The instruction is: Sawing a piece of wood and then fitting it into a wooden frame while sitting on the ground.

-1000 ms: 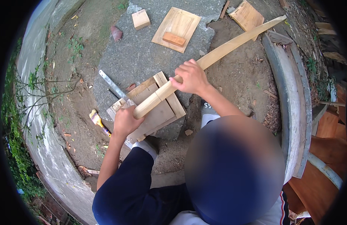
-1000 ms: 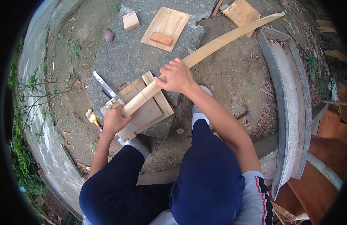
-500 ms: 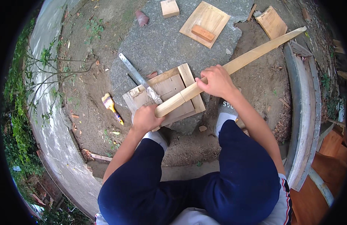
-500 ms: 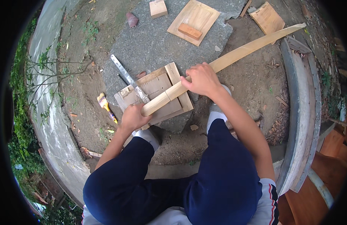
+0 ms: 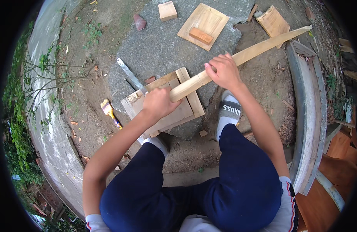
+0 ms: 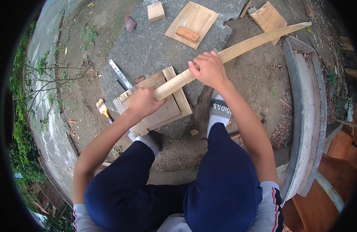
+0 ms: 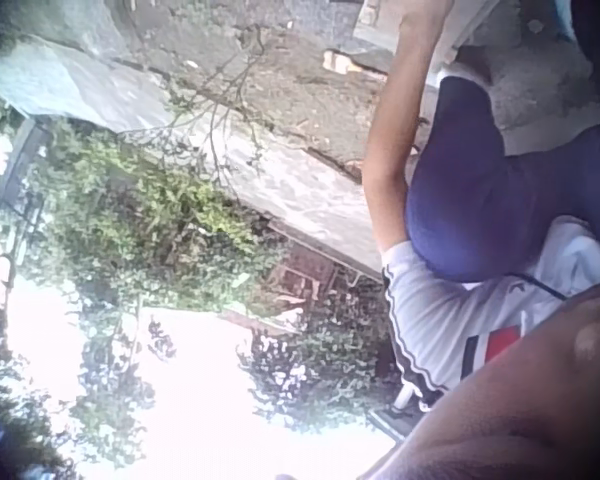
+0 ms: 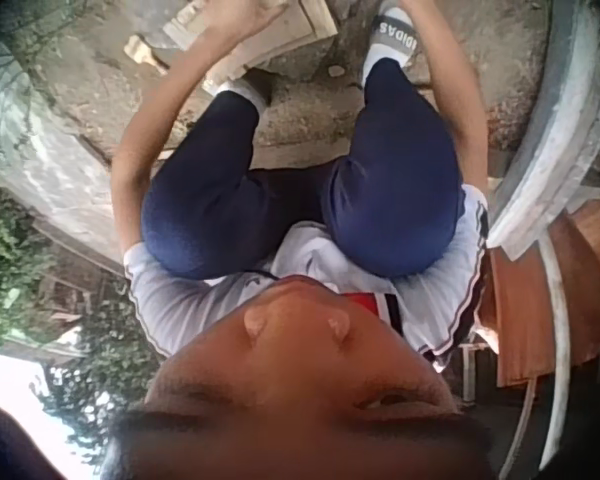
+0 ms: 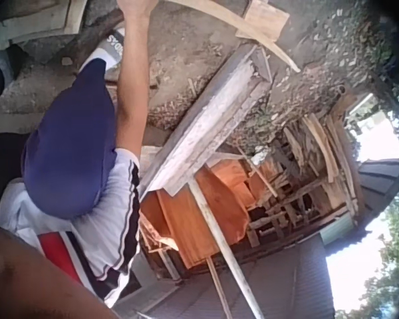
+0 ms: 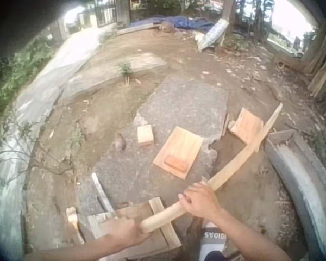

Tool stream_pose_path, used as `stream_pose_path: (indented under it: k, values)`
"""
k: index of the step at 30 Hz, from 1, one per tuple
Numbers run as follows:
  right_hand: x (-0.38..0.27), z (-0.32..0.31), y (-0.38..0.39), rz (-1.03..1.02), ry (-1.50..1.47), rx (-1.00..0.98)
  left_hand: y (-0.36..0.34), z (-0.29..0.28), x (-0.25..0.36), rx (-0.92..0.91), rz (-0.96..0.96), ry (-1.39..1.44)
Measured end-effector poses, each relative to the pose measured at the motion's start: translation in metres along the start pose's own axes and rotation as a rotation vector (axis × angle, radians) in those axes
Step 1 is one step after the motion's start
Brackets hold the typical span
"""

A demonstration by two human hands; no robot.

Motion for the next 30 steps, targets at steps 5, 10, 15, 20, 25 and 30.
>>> stream_pose_path:
  k: [5, 10, 15, 20, 25, 30]
  values:
    - [-0.002, 0.002, 0.019, 0.075, -0.074, -0.068, 0.017, 0.028, 0.017, 0.008, 0.018, 0.015]
    - [-0.042, -0.097, -0.016, -0.015, -0.049, 0.185, 0.017, 0.031, 0.011, 0.050, -0.010, -0.048]
    - [-0.059, -0.069, -0.035, -0.011, 0.118, 0.381, 0.027, 0.031, 0.020, -0.001, 0.045, -0.054]
    - [-0.021, -0.007, -0.025, 0.003, -0.164, 0.381, 0.033, 0.021, 0.015, 0.091, -0.019, 0.004]
    - [-0.071, -0.094, -0.055, -0.152, -0.040, 0.507, 0.024, 0.020, 0.001, 0.134, -0.022, -0.021]
    - [-0.081, -0.186, -0.046, -0.199, -0.345, 0.766, 0.024, 0.016, -0.005, 0.095, -0.060, -0.030]
Point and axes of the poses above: each hand's wrist, its own y-axis away from the middle knuckle, its own z-axis out of the palm, x = y × z, the point moved 10 cm from there along -y, towards the middle knuckle, and after that the axes turned 10 degrees about -y, right-handed, at the moved point
